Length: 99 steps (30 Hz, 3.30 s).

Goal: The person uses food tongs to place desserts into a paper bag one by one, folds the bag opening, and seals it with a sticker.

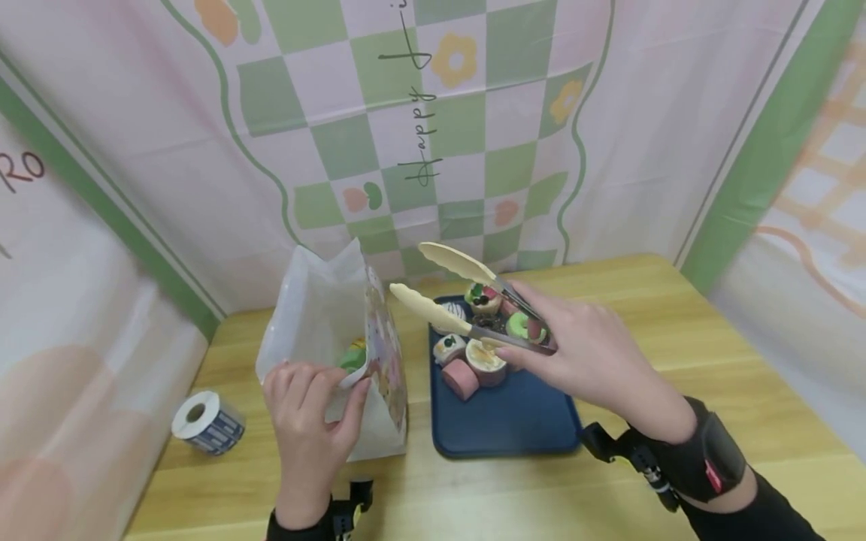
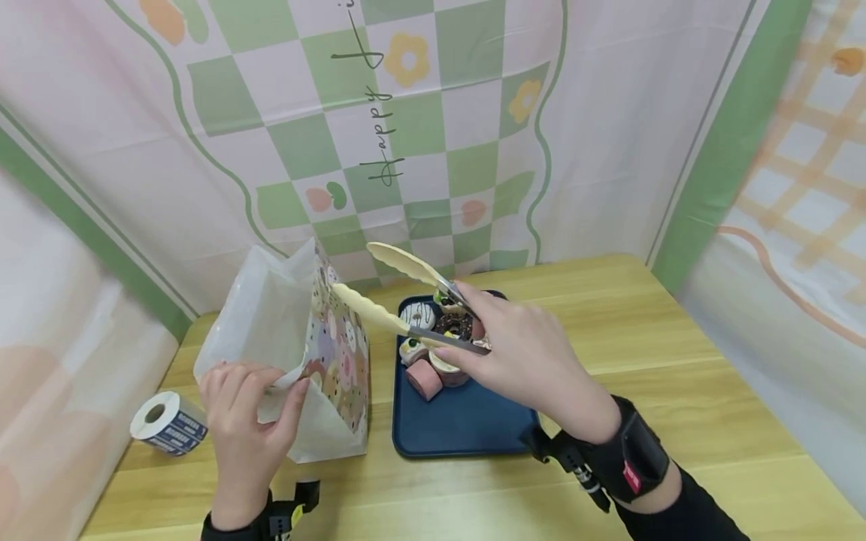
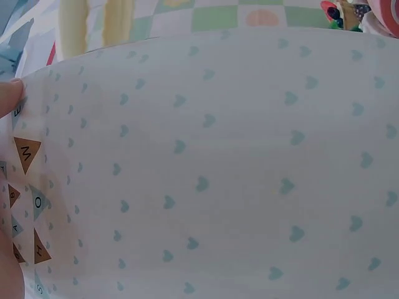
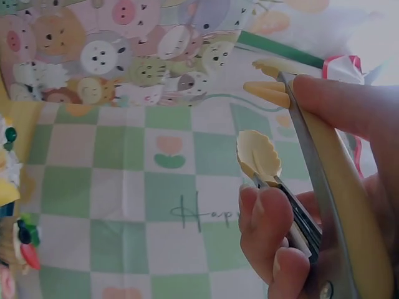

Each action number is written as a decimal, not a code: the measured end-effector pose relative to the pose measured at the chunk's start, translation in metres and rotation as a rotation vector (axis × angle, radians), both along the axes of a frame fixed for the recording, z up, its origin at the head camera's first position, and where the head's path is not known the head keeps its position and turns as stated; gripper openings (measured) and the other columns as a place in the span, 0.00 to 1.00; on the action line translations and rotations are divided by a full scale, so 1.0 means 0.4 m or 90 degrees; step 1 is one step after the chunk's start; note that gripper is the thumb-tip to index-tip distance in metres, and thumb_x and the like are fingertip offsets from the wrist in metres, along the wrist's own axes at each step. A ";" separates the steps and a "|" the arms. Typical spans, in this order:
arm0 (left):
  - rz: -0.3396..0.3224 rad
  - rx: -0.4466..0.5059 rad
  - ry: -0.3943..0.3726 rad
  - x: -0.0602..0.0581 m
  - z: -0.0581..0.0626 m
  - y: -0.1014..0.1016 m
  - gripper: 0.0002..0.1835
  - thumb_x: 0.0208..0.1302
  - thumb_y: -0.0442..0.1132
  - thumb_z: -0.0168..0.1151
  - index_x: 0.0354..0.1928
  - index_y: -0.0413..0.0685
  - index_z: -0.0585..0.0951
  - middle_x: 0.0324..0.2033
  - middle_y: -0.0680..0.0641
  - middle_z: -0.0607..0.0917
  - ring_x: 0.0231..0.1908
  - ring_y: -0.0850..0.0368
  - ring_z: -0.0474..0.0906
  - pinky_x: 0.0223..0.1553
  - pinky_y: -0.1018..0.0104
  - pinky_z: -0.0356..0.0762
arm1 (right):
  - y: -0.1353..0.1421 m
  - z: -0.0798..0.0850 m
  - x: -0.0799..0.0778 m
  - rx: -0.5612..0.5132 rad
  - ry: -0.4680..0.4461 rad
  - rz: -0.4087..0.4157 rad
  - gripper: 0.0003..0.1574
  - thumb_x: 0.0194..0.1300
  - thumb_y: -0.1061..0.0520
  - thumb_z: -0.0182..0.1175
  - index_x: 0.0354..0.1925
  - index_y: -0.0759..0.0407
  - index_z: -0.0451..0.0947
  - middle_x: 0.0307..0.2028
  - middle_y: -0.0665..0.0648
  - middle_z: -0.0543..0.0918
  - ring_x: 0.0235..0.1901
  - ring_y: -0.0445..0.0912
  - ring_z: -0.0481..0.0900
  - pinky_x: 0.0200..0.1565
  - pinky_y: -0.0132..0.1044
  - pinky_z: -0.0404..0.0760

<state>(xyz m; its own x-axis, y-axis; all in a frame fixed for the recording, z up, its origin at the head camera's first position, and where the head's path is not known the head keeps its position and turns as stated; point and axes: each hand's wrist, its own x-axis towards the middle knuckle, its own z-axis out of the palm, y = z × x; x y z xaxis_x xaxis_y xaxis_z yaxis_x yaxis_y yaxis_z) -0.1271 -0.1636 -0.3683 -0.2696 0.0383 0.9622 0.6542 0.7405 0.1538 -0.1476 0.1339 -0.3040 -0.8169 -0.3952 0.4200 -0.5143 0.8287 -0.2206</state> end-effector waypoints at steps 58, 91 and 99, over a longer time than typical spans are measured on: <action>0.009 0.001 -0.021 -0.001 -0.002 -0.001 0.21 0.62 0.49 0.58 0.20 0.38 0.77 0.20 0.44 0.77 0.28 0.45 0.68 0.40 0.44 0.59 | 0.109 -0.260 0.046 0.015 -0.152 -0.182 0.60 0.50 0.19 0.51 0.64 0.61 0.67 0.22 0.48 0.75 0.13 0.40 0.64 0.13 0.34 0.61; 0.017 0.004 -0.025 -0.004 -0.004 0.001 0.23 0.64 0.51 0.57 0.20 0.38 0.77 0.20 0.43 0.77 0.28 0.44 0.68 0.41 0.43 0.59 | 0.228 -0.318 0.047 -0.006 -0.217 -0.222 0.54 0.53 0.25 0.56 0.63 0.62 0.66 0.24 0.51 0.77 0.16 0.43 0.66 0.14 0.36 0.62; 0.014 0.004 -0.026 -0.002 -0.005 0.001 0.23 0.64 0.50 0.58 0.20 0.38 0.77 0.20 0.43 0.77 0.29 0.44 0.68 0.40 0.43 0.59 | 0.238 -0.339 0.046 -0.012 -0.246 -0.231 0.55 0.53 0.26 0.57 0.64 0.62 0.64 0.24 0.51 0.77 0.16 0.43 0.67 0.15 0.36 0.63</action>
<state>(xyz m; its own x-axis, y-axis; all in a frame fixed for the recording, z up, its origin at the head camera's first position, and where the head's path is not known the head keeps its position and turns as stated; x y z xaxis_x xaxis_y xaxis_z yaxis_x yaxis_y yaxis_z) -0.1280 -0.1633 -0.3703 -0.3098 0.0257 0.9504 0.6302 0.7540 0.1850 -0.1294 0.2290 -0.4398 -0.9964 -0.0543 0.0658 -0.0742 0.9323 -0.3539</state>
